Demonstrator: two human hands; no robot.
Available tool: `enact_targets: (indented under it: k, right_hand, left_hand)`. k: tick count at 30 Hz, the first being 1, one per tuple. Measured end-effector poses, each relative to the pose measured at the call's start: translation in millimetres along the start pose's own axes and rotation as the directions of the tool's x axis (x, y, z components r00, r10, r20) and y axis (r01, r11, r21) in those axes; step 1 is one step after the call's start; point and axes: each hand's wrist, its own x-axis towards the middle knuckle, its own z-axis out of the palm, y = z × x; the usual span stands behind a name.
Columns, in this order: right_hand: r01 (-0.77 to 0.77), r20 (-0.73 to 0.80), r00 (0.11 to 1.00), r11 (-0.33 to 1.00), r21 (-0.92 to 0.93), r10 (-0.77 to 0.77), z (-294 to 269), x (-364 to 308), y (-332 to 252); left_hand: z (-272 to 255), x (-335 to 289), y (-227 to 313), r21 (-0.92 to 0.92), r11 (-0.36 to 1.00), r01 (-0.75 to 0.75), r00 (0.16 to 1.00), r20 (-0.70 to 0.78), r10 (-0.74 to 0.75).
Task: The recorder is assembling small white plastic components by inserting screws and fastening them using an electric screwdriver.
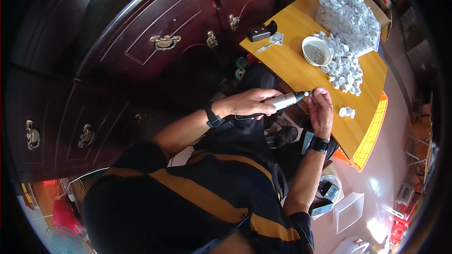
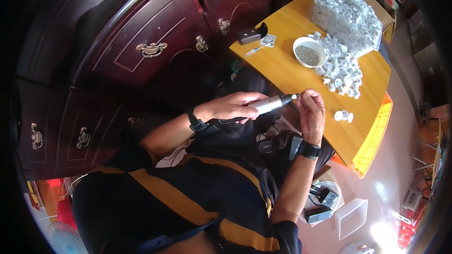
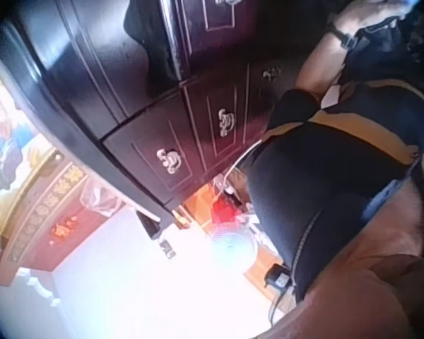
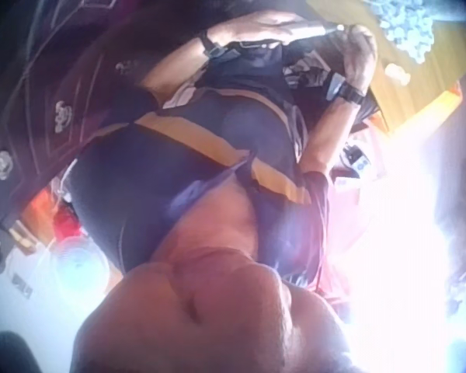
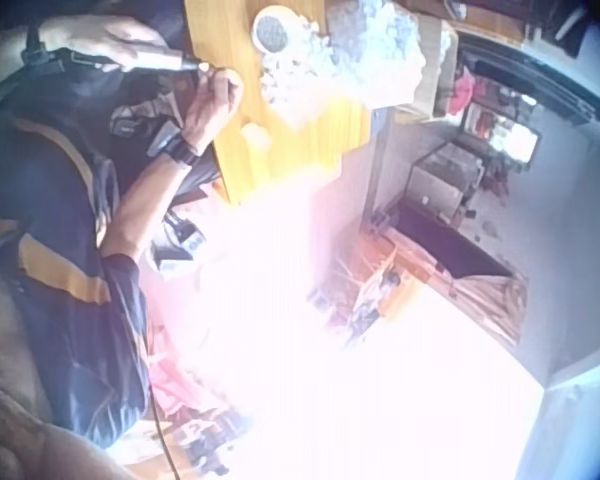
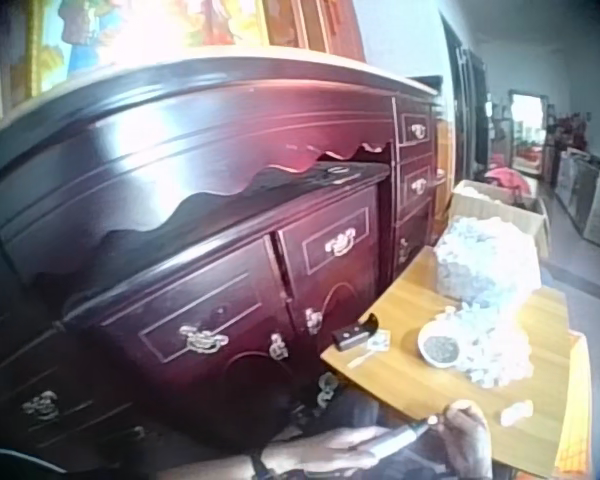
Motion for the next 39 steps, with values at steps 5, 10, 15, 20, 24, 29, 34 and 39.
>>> enact_targets:
  k: [5,10,15,20,24,29,34,39]
  right_hand:
    - [-0.019,-0.009,1.0,0.999,0.04,0.019,1,0,-1]
    - [-0.013,-0.014,1.0,0.994,0.108,0.015,-4,1,1]
    - [-0.005,-0.035,0.999,0.988,0.155,0.01,-10,2,2]
    - [0.025,-0.043,0.999,0.99,0.137,-0.019,-12,2,-1]
    - [0.035,-0.047,0.999,0.986,0.16,-0.028,-9,1,-1]
    - [0.005,-0.011,1.0,0.997,0.079,-0.004,-10,-1,-4]
    - [0.017,-0.013,1.0,0.991,0.133,-0.016,-10,0,2]
    - [0.006,0.008,1.0,0.994,0.105,-0.007,-10,1,1]
  left_hand:
    - [3,0,1,0.376,0.918,-0.124,0.986,-0.057,0.157]
    - [11,-2,4,0.674,0.713,-0.192,0.945,-0.068,0.319]
    - [19,-2,13,0.736,0.665,-0.13,0.953,-0.093,0.29]
    - [19,0,14,0.733,0.668,-0.127,0.954,-0.094,0.285]
    - [13,5,-1,0.608,0.779,-0.15,0.958,-0.104,0.266]
    - [9,6,-7,0.488,0.855,-0.174,0.969,-0.073,0.238]
    - [11,6,-10,0.471,0.858,-0.204,0.963,-0.063,0.264]
    - [9,6,-5,-0.002,1.0,-0.017,1.0,-0.004,0.017]
